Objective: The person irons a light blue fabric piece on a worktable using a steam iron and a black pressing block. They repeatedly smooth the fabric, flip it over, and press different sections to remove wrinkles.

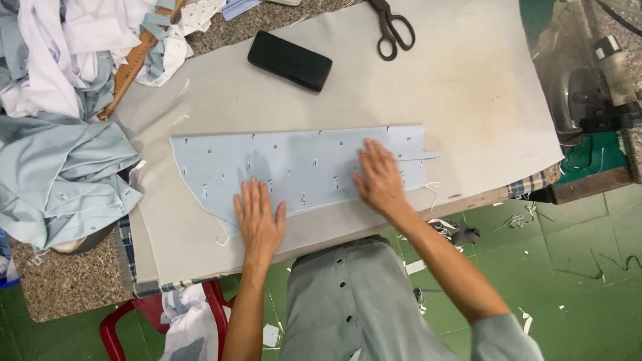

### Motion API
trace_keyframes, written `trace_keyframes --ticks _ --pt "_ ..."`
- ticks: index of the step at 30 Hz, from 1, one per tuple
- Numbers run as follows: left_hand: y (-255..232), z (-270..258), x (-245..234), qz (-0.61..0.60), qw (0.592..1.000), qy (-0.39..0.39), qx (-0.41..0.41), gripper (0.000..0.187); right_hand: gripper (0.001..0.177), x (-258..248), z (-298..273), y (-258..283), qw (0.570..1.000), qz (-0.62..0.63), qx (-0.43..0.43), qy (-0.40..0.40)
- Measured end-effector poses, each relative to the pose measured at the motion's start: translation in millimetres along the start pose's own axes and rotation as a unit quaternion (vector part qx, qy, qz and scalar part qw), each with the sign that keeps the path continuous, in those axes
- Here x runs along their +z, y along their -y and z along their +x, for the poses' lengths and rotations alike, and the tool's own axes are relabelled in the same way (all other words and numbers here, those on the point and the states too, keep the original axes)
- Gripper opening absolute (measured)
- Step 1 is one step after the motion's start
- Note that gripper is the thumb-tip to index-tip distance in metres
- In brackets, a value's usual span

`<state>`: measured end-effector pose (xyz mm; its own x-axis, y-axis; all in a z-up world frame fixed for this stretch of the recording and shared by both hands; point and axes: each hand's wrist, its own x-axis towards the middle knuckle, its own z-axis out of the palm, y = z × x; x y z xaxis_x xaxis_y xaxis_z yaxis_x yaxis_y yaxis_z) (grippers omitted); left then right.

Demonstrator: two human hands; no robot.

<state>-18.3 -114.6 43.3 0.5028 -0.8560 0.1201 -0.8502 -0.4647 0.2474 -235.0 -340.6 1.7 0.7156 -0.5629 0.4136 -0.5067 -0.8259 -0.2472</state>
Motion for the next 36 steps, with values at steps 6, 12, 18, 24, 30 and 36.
trace_keyframes --ticks 6,12,18,24,30,36 --pt "-26.6 52.2 59.2 -0.004 0.995 0.096 0.008 0.07 0.056 87.1 30.2 64.4 0.998 0.039 0.025 -0.032" --pt "-29.2 52.5 52.5 -0.001 0.993 0.115 -0.002 0.071 0.054 -73.7 -18.1 -58.1 0.94 -0.068 0.33 0.055" --pt "-27.8 51.4 53.8 -0.009 0.995 0.095 0.009 0.072 0.07 -72.4 -93.2 -170.5 0.898 -0.203 0.389 0.035" --pt "-24.2 48.3 58.6 -0.03 0.997 0.066 0.005 0.071 0.057 -20.8 -8.3 -61.5 0.986 -0.094 0.138 -0.021" --pt "61.1 -6.9 26.1 0.06 0.993 -0.035 -0.093 0.061 0.054 22.7 -14.2 -41.6 0.99 -0.081 0.108 0.032" --pt "259.0 -153.2 22.2 0.251 0.866 -0.116 -0.418 0.065 0.055 25.1 -16.0 -42.2 0.987 -0.08 0.123 0.059"
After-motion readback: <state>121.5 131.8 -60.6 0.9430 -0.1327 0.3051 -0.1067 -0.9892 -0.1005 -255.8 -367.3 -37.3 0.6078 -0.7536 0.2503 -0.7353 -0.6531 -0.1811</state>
